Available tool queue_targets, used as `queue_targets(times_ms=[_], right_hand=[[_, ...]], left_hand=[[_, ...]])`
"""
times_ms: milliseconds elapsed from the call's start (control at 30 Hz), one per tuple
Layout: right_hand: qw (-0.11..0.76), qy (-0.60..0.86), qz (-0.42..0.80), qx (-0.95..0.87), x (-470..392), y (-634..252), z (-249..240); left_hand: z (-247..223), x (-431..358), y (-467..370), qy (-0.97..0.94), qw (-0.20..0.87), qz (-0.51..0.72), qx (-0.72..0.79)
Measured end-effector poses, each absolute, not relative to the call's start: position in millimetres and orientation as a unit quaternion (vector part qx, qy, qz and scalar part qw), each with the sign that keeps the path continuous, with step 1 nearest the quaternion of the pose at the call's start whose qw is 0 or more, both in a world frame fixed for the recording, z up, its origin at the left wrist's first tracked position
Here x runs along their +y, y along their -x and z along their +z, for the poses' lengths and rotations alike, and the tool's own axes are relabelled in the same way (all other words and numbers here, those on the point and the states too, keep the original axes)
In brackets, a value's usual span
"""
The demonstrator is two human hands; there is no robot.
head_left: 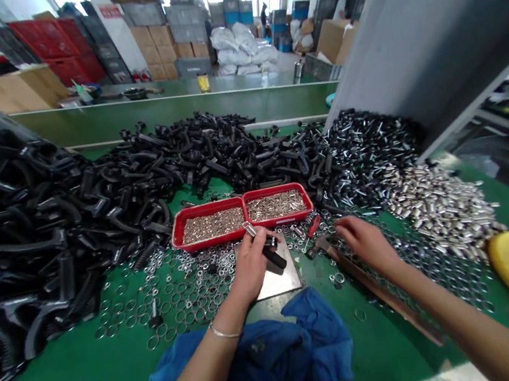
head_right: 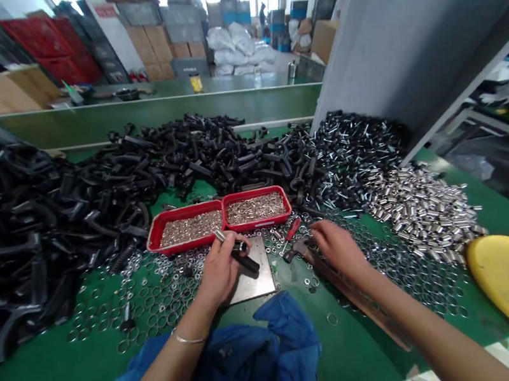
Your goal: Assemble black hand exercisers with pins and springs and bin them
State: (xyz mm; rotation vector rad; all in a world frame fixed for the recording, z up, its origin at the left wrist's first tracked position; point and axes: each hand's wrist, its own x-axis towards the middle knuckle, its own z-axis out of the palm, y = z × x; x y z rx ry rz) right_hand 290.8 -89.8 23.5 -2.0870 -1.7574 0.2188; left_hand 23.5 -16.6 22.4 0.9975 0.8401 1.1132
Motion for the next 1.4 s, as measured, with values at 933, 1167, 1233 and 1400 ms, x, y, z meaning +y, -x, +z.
queue_targets(times_ms=[933,1167,1233,1400], right_hand=[[0.238,0.557,0.262,-0.751,-67.5,-171.9,67.7],[0.296,0.572,0.256,-0.721,-69.7,-173.6,61.9],[0.323,0.572,0.243,-0.714,-70.7,-172.2,58.5],[0.373,0.476,0.15,-0.783,-74.3,-168.0,51.4]], left_hand=[[-5.4,-4.8,-1.3,-0.437,0.65,0.429,0.45],[13.9,-7.6,-0.5,-0.51,0.627,0.379,0.45],[19.6,-10.3,-0.6,-0.481,0.641,0.381,0.46],[27.7,-15.5,3.8,-0.426,0.683,0.382,0.454]])
